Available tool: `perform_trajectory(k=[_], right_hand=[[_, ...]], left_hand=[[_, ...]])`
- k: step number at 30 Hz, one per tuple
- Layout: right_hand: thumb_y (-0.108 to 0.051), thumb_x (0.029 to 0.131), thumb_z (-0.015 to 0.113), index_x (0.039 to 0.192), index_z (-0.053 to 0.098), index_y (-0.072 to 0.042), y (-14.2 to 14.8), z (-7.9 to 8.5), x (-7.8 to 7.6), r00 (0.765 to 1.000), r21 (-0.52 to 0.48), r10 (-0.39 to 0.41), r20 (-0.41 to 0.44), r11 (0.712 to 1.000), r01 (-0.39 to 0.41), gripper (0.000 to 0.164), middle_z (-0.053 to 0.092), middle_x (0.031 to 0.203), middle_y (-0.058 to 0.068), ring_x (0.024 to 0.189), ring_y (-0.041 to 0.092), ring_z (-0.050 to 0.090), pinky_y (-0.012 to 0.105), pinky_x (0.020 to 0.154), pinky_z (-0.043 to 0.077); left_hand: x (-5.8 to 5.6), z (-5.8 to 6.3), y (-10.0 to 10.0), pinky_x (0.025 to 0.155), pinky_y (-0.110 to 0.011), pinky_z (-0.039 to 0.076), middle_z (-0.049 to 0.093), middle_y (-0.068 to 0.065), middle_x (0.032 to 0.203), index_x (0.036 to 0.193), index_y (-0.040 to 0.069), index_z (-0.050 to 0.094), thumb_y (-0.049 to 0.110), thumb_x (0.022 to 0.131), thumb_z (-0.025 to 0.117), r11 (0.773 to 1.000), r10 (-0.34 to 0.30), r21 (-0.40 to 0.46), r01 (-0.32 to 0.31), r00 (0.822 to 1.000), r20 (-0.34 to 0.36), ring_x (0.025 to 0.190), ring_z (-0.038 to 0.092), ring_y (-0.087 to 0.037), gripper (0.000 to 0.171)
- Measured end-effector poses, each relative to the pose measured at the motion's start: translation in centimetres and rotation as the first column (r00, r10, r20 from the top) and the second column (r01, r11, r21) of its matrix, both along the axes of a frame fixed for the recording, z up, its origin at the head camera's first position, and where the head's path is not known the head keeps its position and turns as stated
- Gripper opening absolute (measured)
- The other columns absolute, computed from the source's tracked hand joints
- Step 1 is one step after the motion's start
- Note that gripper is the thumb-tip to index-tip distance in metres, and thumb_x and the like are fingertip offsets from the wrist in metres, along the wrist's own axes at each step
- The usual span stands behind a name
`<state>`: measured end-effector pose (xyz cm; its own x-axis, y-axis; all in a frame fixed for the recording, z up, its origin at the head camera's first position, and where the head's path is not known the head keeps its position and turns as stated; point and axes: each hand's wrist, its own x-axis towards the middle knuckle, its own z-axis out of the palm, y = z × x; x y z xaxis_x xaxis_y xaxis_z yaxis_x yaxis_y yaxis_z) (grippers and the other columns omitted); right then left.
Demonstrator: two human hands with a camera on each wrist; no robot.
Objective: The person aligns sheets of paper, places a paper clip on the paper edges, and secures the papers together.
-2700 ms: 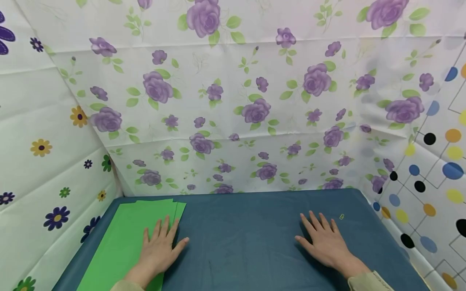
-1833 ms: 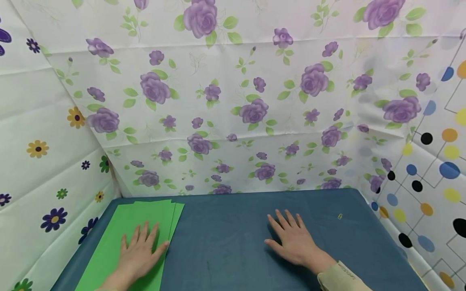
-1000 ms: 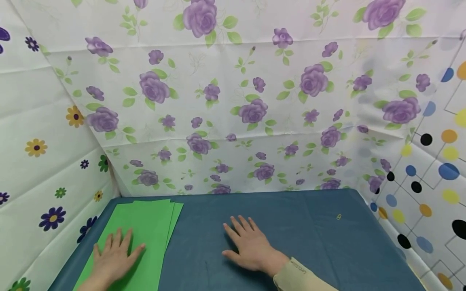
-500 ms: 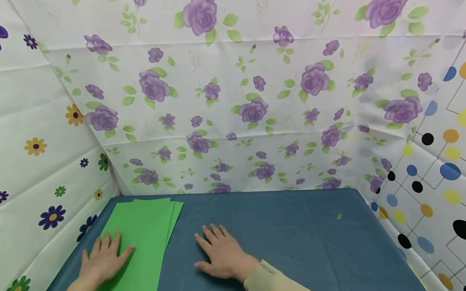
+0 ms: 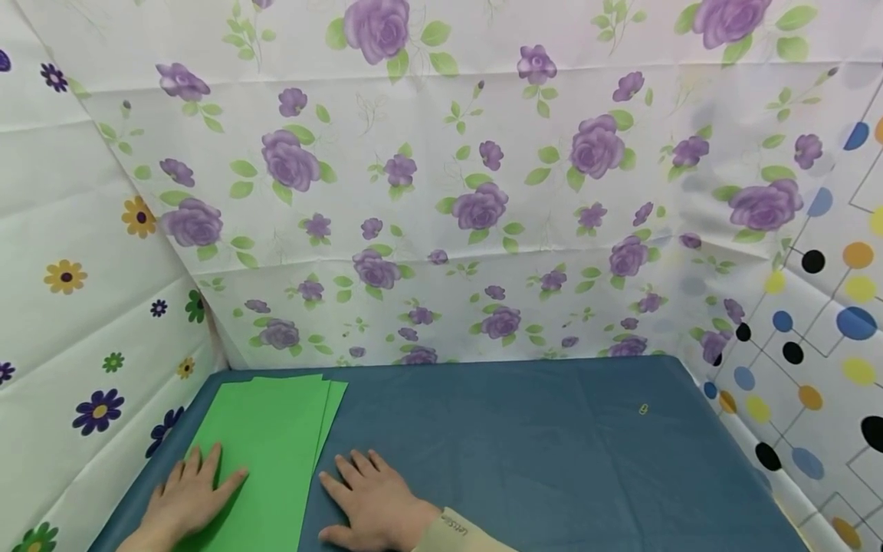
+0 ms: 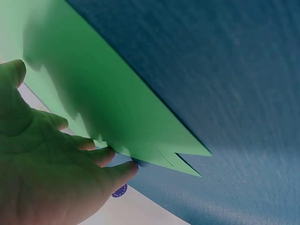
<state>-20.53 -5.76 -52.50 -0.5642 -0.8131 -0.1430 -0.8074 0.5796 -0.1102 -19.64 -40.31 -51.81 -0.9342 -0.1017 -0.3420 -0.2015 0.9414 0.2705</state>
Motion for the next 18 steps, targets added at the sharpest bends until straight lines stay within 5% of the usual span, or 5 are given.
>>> perform_trajectory(k=[6,18], right_hand=[[-0.069,0.103,0.026,0.165,0.012,-0.036,-1.3,-0.6,0.5,0.998,0.030,0.056,-0.014,0.998,-0.056,0.071,0.016,0.169,-0.007,0.155,0.013,0.017,0.028,0.123,0.017],[-0.064,0.106,0.025,0.165,0.019,-0.032,-2.9,-0.8,1.4,0.975,0.051,0.123,-0.187,0.992,-0.116,0.067,0.022,0.168,-0.003,0.154,0.014,0.022,0.027,0.122,0.019]], left_hand=[[0.2,-0.1,-0.5,0.101,-0.086,0.017,0.001,-0.058,0.143,0.152,-0.019,0.015,0.082,0.095,0.034,1.000,0.019,0.001,-0.019,1.000,0.001,0.131,0.005,-0.075,0.118],[0.2,0.1,-0.9,0.103,-0.084,0.018,0.001,-0.059,0.142,0.150,-0.023,0.015,0.074,0.098,0.040,0.999,-0.003,0.037,0.004,1.000,-0.018,0.130,0.005,-0.076,0.113]])
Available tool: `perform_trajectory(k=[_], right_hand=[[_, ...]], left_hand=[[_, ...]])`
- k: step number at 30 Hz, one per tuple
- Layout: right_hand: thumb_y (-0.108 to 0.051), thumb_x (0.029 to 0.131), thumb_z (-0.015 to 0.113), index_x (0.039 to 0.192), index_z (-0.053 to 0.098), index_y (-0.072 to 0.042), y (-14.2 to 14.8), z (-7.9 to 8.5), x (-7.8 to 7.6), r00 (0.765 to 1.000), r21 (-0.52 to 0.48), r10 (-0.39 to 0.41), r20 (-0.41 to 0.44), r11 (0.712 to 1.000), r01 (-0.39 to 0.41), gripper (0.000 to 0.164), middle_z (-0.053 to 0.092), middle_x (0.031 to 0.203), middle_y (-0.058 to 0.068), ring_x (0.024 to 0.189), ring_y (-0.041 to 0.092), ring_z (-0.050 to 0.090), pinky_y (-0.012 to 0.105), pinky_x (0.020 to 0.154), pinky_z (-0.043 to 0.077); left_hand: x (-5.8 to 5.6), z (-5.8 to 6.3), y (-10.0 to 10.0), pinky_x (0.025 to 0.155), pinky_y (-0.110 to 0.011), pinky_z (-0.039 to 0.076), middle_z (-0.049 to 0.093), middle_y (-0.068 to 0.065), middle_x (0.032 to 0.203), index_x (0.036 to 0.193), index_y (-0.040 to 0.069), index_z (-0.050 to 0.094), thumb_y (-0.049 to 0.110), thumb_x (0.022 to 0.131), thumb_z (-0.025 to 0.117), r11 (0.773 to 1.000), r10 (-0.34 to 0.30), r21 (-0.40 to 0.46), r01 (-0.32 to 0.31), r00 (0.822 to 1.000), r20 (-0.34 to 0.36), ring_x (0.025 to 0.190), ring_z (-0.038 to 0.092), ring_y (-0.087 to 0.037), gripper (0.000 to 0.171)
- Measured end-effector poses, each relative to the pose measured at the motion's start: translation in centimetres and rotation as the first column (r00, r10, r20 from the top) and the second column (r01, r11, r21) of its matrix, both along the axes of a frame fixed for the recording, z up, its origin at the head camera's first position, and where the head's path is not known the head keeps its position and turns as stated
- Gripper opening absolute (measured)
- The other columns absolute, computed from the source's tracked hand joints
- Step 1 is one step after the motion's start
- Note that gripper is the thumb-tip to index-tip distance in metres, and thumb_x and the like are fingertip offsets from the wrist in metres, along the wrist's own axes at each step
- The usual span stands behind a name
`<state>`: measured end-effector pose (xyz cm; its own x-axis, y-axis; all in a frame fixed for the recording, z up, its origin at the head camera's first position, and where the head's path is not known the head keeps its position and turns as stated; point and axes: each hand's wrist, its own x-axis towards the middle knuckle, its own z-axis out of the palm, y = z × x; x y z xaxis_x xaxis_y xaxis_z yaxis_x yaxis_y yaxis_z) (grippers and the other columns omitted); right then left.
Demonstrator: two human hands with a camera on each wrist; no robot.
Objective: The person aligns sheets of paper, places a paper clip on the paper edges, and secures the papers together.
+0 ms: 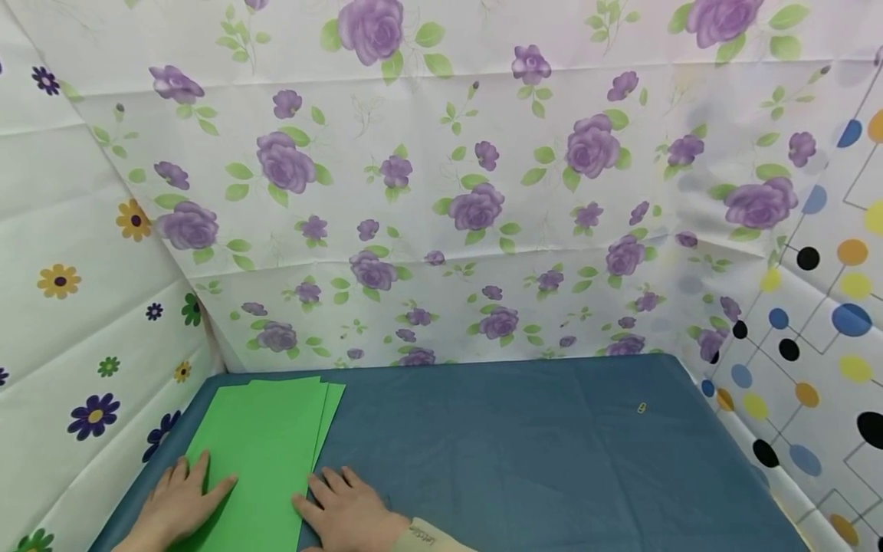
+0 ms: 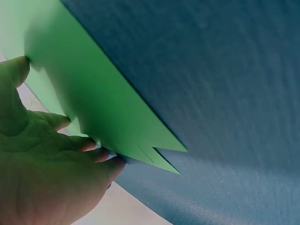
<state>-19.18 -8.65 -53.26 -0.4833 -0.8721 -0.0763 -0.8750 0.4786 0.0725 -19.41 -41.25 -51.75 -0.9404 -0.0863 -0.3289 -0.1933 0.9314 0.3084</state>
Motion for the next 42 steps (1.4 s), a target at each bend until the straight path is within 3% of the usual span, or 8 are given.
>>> perform_trajectory(k=[4,13,21,28,37,42], right_hand=[[-0.067,0.105,0.023,0.165,0.017,-0.034,-0.8,0.0,-0.1,1.000,0.019,0.000,-0.029,1.000,0.000,0.069,0.020,0.169,-0.004,0.154,0.014,0.019,0.024,0.121,0.019],[-0.065,0.105,0.032,0.165,0.020,-0.032,-0.7,-0.5,-0.3,0.999,0.004,0.017,0.045,1.000,-0.017,0.069,0.020,0.169,-0.004,0.153,0.011,0.021,0.022,0.120,0.018],[-0.065,0.106,0.027,0.163,0.028,-0.031,0.1,-0.8,-0.8,0.998,-0.038,0.007,-0.064,0.999,-0.009,0.067,0.028,0.167,0.000,0.153,0.018,0.026,0.024,0.120,0.023],[-0.075,0.100,0.031,0.164,0.019,-0.039,0.7,0.4,-1.5,0.994,0.025,-0.106,0.015,0.994,0.105,0.074,0.017,0.170,-0.005,0.156,0.017,0.014,0.026,0.122,0.018],[-0.075,0.100,0.027,0.165,0.013,-0.036,2.3,0.1,-2.1,0.991,0.030,-0.097,0.095,0.995,0.094,0.077,0.011,0.171,-0.004,0.156,0.013,0.010,0.020,0.121,0.015],[-0.072,0.101,0.030,0.165,0.018,-0.031,3.4,0.3,-2.0,0.989,0.006,-0.076,0.130,0.997,0.076,0.077,0.014,0.171,0.000,0.156,0.015,0.014,0.020,0.121,0.018]], left_hand=[[0.0,-0.3,0.0,0.103,-0.083,0.019,0.003,-0.060,0.141,0.148,-0.025,0.018,0.072,0.099,0.042,1.000,-0.026,-0.016,0.025,0.999,-0.033,0.129,0.007,-0.077,0.111],[0.1,-0.7,0.7,0.102,-0.082,0.023,0.009,-0.059,0.142,0.146,-0.025,0.024,0.071,0.100,0.044,0.997,-0.064,-0.036,0.063,0.997,-0.038,0.128,0.012,-0.077,0.109],[0.0,-0.7,2.1,0.102,-0.082,0.024,0.011,-0.058,0.144,0.149,-0.022,0.025,0.073,0.098,0.045,0.997,-0.073,-0.026,0.072,0.997,-0.034,0.130,0.012,-0.076,0.110],[-0.2,-0.7,3.6,0.101,-0.082,0.025,0.012,-0.056,0.145,0.150,-0.020,0.027,0.073,0.097,0.046,0.996,-0.088,-0.024,0.087,0.995,-0.046,0.130,0.013,-0.075,0.109],[-0.6,-0.6,5.4,0.102,-0.082,0.024,0.009,-0.055,0.148,0.152,-0.017,0.028,0.074,0.095,0.048,0.995,-0.101,0.006,0.101,0.994,-0.034,0.132,0.011,-0.074,0.110],[-0.6,-0.4,6.4,0.103,-0.081,0.023,0.009,-0.054,0.149,0.153,-0.016,0.029,0.074,0.095,0.050,0.995,-0.104,0.008,0.104,0.994,-0.034,0.133,0.010,-0.074,0.109]])
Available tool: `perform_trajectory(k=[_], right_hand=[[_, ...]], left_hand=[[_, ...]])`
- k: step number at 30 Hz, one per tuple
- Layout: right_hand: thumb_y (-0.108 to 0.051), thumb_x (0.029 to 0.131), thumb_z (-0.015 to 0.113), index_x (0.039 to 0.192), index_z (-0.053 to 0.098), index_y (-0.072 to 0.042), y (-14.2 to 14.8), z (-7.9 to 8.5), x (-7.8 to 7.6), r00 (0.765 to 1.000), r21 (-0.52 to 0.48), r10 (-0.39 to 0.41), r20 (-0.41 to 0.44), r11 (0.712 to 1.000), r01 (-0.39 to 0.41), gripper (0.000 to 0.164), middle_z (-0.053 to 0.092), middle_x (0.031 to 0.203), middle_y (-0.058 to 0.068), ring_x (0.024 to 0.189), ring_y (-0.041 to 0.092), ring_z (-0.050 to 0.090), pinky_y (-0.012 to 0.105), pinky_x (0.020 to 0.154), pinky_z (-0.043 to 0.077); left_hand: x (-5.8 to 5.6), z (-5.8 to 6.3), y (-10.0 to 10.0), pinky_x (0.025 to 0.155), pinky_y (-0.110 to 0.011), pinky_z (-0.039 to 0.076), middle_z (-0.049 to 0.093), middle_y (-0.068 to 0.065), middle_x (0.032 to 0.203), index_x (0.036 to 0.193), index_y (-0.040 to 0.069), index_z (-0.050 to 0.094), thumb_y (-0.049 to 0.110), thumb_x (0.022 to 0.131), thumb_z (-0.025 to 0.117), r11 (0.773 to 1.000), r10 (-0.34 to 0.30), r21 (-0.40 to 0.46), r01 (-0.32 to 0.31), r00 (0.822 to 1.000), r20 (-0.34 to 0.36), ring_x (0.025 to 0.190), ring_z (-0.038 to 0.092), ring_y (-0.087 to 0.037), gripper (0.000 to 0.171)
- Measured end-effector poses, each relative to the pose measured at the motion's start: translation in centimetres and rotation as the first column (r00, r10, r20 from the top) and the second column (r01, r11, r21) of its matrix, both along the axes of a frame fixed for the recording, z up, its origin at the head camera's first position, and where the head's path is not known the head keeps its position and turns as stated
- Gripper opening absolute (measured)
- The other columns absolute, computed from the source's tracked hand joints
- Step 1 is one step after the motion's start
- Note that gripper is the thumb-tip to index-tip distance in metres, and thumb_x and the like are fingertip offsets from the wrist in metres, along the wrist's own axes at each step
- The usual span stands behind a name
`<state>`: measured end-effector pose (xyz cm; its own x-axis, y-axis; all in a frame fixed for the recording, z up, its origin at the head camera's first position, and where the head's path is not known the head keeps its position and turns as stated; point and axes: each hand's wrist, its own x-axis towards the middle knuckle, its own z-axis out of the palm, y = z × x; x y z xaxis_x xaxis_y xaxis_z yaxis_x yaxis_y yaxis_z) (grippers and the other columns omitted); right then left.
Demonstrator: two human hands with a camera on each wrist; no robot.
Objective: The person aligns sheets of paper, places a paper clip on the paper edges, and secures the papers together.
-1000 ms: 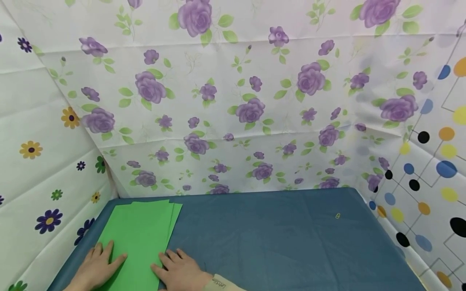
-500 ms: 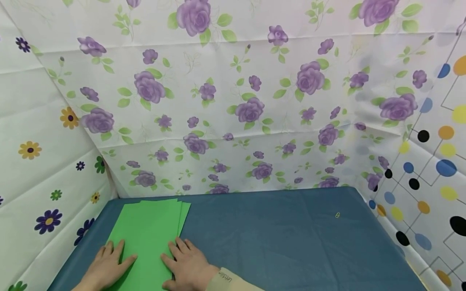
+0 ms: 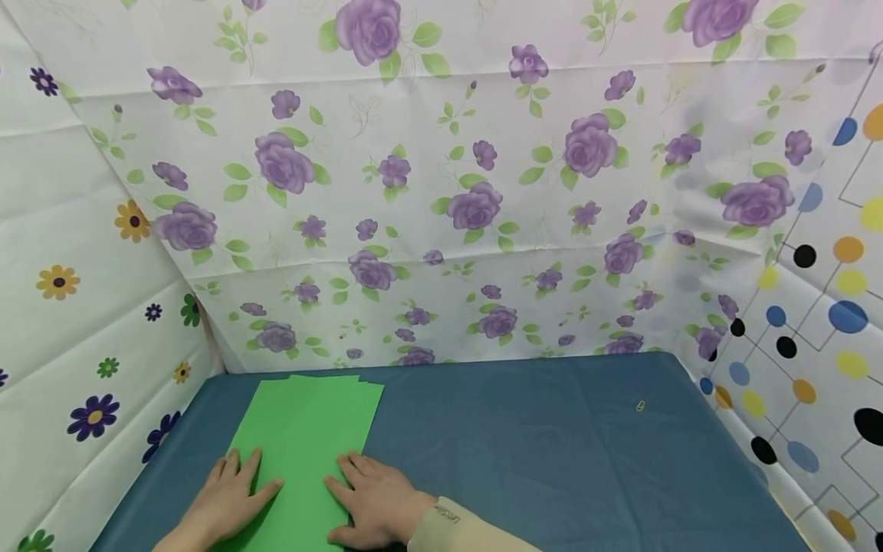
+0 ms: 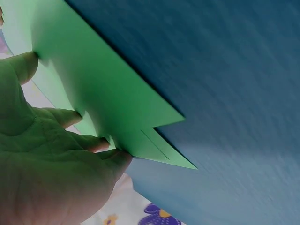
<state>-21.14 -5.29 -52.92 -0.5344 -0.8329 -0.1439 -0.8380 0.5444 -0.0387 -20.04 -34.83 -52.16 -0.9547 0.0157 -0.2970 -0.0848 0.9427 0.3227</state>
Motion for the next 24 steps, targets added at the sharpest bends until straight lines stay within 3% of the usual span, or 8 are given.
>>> perform_trajectory(k=[8,24], right_hand=[[-0.072,0.101,0.031,0.165,0.021,-0.025,2.1,0.3,0.4,0.999,0.000,0.032,-0.023,0.999,-0.032,0.080,0.018,0.170,0.005,0.155,0.019,0.017,0.022,0.120,0.024],[-0.071,0.102,0.032,0.165,0.020,-0.024,8.5,0.4,0.4,0.998,-0.007,0.039,0.051,0.999,-0.039,0.080,0.015,0.170,0.007,0.155,0.021,0.016,0.029,0.119,0.032]], left_hand=[[0.1,0.3,1.9,0.102,-0.081,0.024,0.010,-0.054,0.149,0.153,-0.014,0.031,0.072,0.095,0.053,1.000,-0.016,0.014,0.016,1.000,0.002,0.134,0.010,-0.074,0.106],[0.2,0.1,7.0,0.106,-0.080,0.020,0.011,-0.050,0.153,0.155,-0.006,0.037,0.071,0.092,0.058,0.997,-0.068,0.043,0.067,0.997,0.028,0.138,0.009,-0.070,0.102]])
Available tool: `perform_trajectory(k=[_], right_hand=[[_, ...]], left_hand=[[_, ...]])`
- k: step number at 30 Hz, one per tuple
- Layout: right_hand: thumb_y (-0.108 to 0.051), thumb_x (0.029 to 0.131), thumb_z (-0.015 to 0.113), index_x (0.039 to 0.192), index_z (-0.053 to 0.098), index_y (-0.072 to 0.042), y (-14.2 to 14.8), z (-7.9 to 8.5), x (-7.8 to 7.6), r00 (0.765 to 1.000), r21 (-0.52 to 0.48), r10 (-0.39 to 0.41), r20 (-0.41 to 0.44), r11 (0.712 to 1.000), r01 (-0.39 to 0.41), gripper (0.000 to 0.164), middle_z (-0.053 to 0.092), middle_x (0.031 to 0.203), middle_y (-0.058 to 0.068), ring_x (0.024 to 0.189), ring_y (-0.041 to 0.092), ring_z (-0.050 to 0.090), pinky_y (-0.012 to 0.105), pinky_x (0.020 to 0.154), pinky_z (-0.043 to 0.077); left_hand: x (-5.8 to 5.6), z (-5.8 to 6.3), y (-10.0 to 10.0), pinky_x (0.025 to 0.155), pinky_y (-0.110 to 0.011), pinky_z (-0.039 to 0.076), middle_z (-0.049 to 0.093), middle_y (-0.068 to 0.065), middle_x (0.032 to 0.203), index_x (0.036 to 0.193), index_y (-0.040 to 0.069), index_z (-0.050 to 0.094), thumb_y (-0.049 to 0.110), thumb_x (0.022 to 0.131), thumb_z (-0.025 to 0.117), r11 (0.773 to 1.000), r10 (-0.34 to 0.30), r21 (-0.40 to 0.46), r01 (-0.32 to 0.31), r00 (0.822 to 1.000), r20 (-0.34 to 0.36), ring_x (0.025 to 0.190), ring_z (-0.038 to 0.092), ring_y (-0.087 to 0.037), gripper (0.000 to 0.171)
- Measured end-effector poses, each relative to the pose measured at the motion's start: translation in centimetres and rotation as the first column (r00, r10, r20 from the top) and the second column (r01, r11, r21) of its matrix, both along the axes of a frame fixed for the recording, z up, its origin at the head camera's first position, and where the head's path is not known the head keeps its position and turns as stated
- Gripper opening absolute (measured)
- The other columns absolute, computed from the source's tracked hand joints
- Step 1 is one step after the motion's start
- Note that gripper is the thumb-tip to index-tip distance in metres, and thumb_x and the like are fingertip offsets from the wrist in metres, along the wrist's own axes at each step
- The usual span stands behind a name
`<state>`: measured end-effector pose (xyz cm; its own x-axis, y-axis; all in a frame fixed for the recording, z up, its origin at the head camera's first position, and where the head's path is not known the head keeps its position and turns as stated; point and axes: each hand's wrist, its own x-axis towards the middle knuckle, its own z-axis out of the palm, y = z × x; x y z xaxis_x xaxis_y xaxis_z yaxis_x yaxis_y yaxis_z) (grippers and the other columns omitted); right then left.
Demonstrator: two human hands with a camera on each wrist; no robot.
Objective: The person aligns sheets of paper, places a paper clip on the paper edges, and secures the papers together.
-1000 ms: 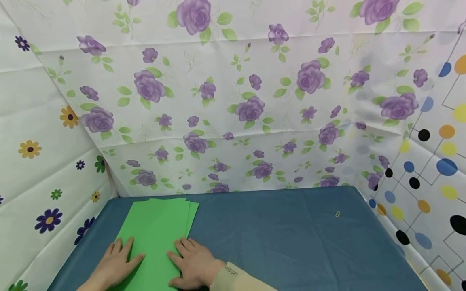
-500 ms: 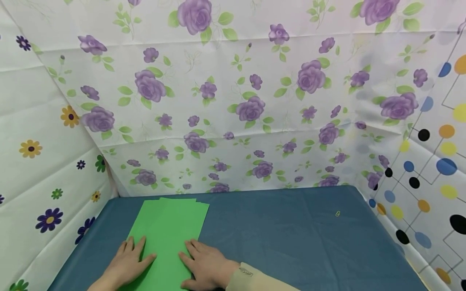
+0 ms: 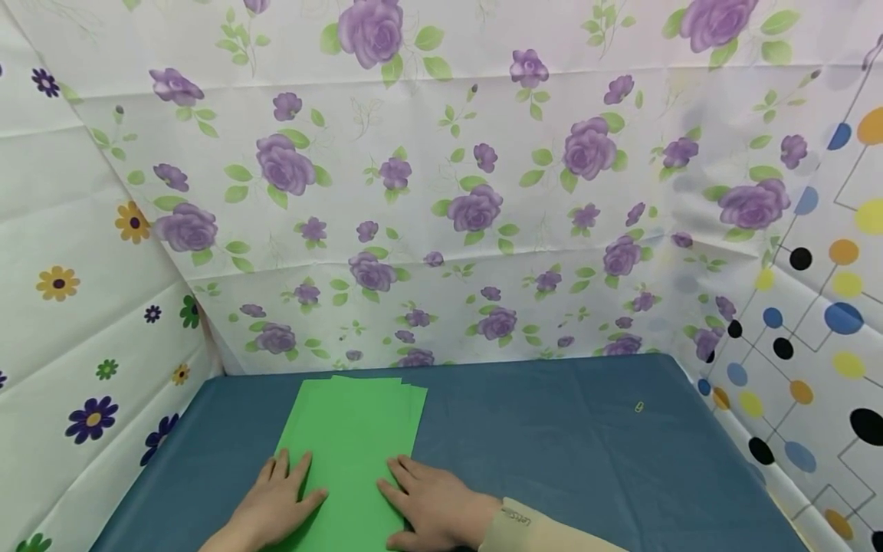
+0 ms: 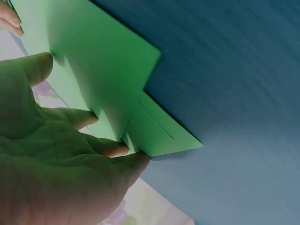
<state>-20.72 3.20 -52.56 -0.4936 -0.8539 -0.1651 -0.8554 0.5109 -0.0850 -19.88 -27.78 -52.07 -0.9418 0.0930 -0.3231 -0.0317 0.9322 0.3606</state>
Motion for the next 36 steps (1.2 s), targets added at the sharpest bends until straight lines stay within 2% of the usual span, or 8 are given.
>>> perform_trajectory(k=[5,14,21,27,36], right_hand=[[-0.067,0.103,0.036,0.165,0.021,-0.022,2.7,0.4,0.0,0.999,-0.035,0.008,0.044,0.999,-0.006,0.078,0.014,0.170,0.009,0.155,0.023,0.017,0.032,0.119,0.033],[-0.066,0.105,0.034,0.165,0.022,-0.020,7.3,0.1,-0.1,0.997,-0.087,0.008,0.072,0.996,-0.002,0.077,0.015,0.170,0.012,0.155,0.027,0.019,0.035,0.119,0.033],[-0.065,0.105,0.035,0.165,0.022,-0.020,10.2,-0.4,0.2,0.997,-0.107,0.006,0.071,0.994,0.002,0.076,0.017,0.170,0.013,0.154,0.029,0.021,0.039,0.117,0.038],[-0.060,0.106,0.039,0.165,0.023,-0.020,12.4,0.0,0.9,0.990,-0.146,-0.009,0.138,0.989,0.029,0.073,0.016,0.170,0.012,0.154,0.031,0.021,0.045,0.116,0.038],[-0.055,0.107,0.043,0.165,0.022,-0.021,15.6,-1.4,1.1,0.989,-0.210,-0.023,0.143,0.976,0.053,0.070,0.017,0.170,0.011,0.154,0.032,0.022,0.050,0.113,0.040]], left_hand=[[0.1,-0.1,2.0,0.106,-0.080,0.021,0.009,-0.043,0.158,0.155,-0.004,0.038,0.066,0.094,0.061,0.999,-0.028,0.021,0.029,0.999,-0.020,0.140,0.010,-0.068,0.096],[0.0,0.0,5.8,0.109,-0.076,0.025,0.026,-0.035,0.159,0.154,0.002,0.044,0.058,0.094,0.066,0.995,-0.101,0.017,0.101,0.995,-0.027,0.143,0.014,-0.064,0.085],[0.4,0.1,8.3,0.110,-0.073,0.028,0.029,-0.033,0.159,0.153,0.003,0.046,0.055,0.094,0.068,0.989,-0.144,-0.001,0.145,0.988,-0.047,0.142,0.018,-0.064,0.081],[0.8,0.4,10.4,0.111,-0.072,0.029,0.030,-0.033,0.158,0.152,0.002,0.046,0.052,0.095,0.069,0.984,-0.178,-0.022,0.177,0.983,-0.047,0.142,0.020,-0.063,0.079],[1.2,0.7,13.0,0.109,-0.071,0.033,0.032,-0.033,0.157,0.152,0.001,0.047,0.049,0.095,0.069,0.971,-0.238,-0.030,0.237,0.970,-0.044,0.141,0.023,-0.064,0.077]])
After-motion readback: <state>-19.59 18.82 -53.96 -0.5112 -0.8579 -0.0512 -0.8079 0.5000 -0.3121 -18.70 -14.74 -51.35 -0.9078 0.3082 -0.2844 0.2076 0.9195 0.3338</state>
